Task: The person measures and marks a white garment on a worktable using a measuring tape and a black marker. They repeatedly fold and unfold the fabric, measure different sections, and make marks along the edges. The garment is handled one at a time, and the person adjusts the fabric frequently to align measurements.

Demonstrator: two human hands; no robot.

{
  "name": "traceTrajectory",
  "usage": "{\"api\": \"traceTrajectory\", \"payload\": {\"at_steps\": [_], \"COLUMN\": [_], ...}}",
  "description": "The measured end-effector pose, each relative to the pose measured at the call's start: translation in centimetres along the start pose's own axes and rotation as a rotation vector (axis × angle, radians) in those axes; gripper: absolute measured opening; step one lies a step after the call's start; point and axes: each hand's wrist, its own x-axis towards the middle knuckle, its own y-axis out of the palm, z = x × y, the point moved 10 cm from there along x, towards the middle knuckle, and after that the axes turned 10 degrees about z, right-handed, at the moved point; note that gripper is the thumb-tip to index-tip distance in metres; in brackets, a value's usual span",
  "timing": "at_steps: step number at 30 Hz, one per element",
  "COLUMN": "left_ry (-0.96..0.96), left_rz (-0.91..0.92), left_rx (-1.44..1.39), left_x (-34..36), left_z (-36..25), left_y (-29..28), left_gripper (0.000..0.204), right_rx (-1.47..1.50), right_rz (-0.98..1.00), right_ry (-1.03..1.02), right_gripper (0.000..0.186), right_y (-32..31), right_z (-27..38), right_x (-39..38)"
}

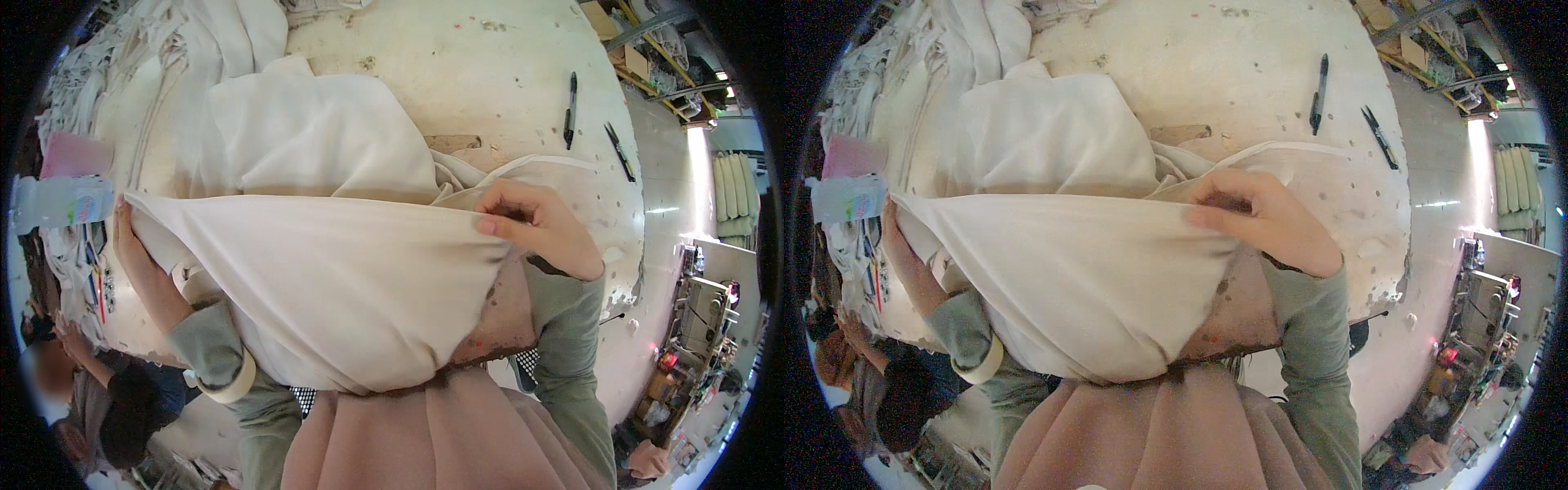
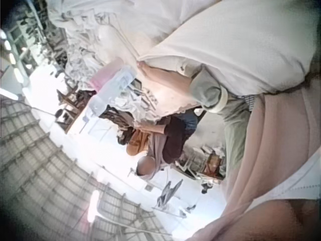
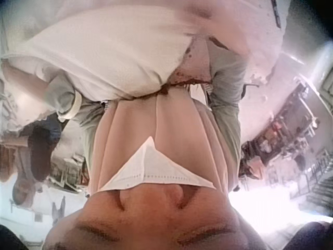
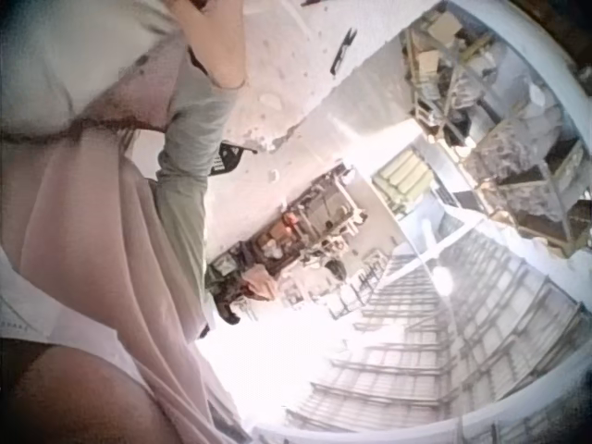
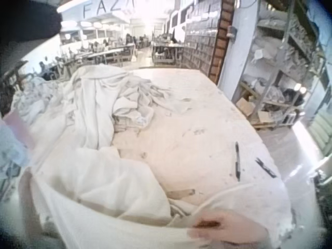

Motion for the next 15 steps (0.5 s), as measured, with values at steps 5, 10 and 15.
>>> {"api": "traceTrajectory", "payload": {"at_steps": [5, 10, 15], "left_ry": [0.598, 0.486, 0.180], "left_rz": [-0.186, 1.103, 1.105], "left_rx": [0.968, 0.475, 0.277], "left_x": [-4.3, -20.0, -22.8], "left_z": [-8.1, -5.7, -7.2], "left_y": [3.5, 18.8, 16.2], "left_gripper": [0.032, 0.024, 0.014], "right_rx": [-0.209, -0.564, -0.765], "right_rz": [-0.071, -0.064, -0.075], "right_ry": [-0.201, -0.585, -0.674], "right_gripper": [0.010, 0.016, 0.022], "right_y": [1.8, 7.0, 7.7], "right_z": [3.7, 9.1, 9.6], "right_x": [-0.7, -3.6, -5.3]}}
